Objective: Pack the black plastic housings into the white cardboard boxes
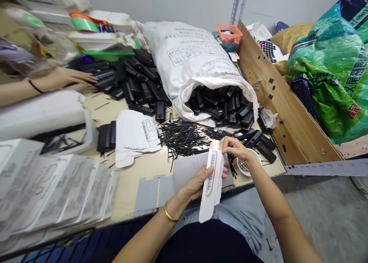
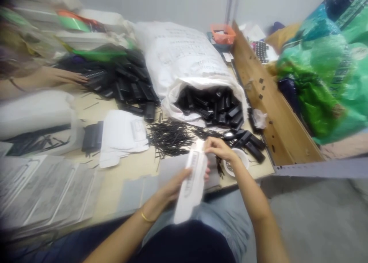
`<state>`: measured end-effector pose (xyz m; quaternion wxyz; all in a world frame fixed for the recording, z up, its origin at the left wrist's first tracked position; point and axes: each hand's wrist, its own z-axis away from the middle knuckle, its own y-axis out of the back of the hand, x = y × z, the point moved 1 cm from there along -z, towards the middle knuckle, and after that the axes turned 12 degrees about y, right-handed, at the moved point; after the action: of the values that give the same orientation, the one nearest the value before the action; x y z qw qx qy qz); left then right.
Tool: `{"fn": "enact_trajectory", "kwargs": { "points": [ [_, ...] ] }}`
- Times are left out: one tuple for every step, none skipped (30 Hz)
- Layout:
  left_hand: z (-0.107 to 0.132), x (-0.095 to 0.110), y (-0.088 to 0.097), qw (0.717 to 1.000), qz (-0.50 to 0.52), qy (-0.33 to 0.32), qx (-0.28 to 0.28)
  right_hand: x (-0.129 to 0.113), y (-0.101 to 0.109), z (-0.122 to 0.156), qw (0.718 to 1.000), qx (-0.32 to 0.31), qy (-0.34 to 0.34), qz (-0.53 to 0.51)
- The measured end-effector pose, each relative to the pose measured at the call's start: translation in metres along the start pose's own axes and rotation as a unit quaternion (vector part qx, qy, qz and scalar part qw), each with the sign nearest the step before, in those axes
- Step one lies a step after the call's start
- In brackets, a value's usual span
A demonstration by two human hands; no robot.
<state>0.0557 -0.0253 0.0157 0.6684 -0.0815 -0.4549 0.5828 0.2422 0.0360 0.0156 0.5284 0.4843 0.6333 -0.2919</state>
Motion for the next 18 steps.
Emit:
{"fn": "enact_trajectory", "kwargs": {
  "points": [
    [0.001,0.002,0.0,1.0,0.015,-0.015,0.012,0.0,-0.004,-0.001,0.999,0.028,-0.001,-0.037],
    [0.001,0.004,0.001,0.999,0.02,-0.039,0.029,0.0,-0.008,-0.001,0.996,0.07,-0.001,-0.048],
    [0.001,0.006,0.003,0.997,0.018,-0.064,0.042,0.0,-0.013,-0.001,0.992,0.118,-0.004,-0.036],
    [0.001,0.009,0.005,0.995,0.013,-0.088,0.049,0.0,-0.019,0.0,0.987,0.162,-0.009,-0.011],
    [0.001,0.011,0.007,0.993,0.006,-0.106,0.05,0.0,-0.026,0.001,0.981,0.193,-0.017,0.017],
    [0.0,0.013,0.009,0.992,-0.001,-0.117,0.052,0.0,-0.033,0.002,0.977,0.21,-0.025,0.041],
    [-0.001,0.014,0.01,0.991,-0.005,-0.12,0.056,-0.001,-0.041,0.004,0.975,0.213,-0.031,0.058],
    [-0.002,0.015,0.012,0.991,-0.009,-0.116,0.062,-0.001,-0.047,0.005,0.976,0.204,-0.037,0.067],
    [-0.003,0.016,0.014,0.992,-0.013,-0.109,0.068,-0.001,-0.053,0.006,0.977,0.195,-0.041,0.073],
    [-0.004,0.015,0.015,0.992,-0.017,-0.104,0.075,-0.001,-0.058,0.007,0.977,0.193,-0.046,0.077],
    [-0.006,0.015,0.016,0.991,-0.022,-0.102,0.084,0.0,-0.062,0.008,0.976,0.199,-0.051,0.078],
    [-0.008,0.015,0.016,0.989,-0.027,-0.105,0.098,0.0,-0.065,0.009,0.973,0.212,-0.056,0.078],
    [-0.009,0.015,0.017,0.986,-0.034,-0.113,0.116,0.0,-0.067,0.009,0.969,0.228,-0.061,0.073],
    [-0.01,0.015,0.017,0.982,-0.04,-0.123,0.137,0.0,-0.069,0.01,0.966,0.244,-0.062,0.065],
    [-0.011,0.016,0.017,0.977,-0.047,-0.134,0.158,0.0,-0.07,0.009,0.964,0.255,-0.06,0.056],
    [-0.012,0.016,0.018,0.973,-0.054,-0.142,0.175,0.0,-0.071,0.009,0.964,0.257,-0.055,0.046],
    [-0.012,0.017,0.018,0.97,-0.064,-0.146,0.185,0.0,-0.072,0.008,0.966,0.253,-0.05,0.035],
    [-0.012,0.017,0.018,0.967,-0.079,-0.149,0.19,0.001,-0.073,0.006,0.968,0.247,-0.047,0.022]
  ]
}}
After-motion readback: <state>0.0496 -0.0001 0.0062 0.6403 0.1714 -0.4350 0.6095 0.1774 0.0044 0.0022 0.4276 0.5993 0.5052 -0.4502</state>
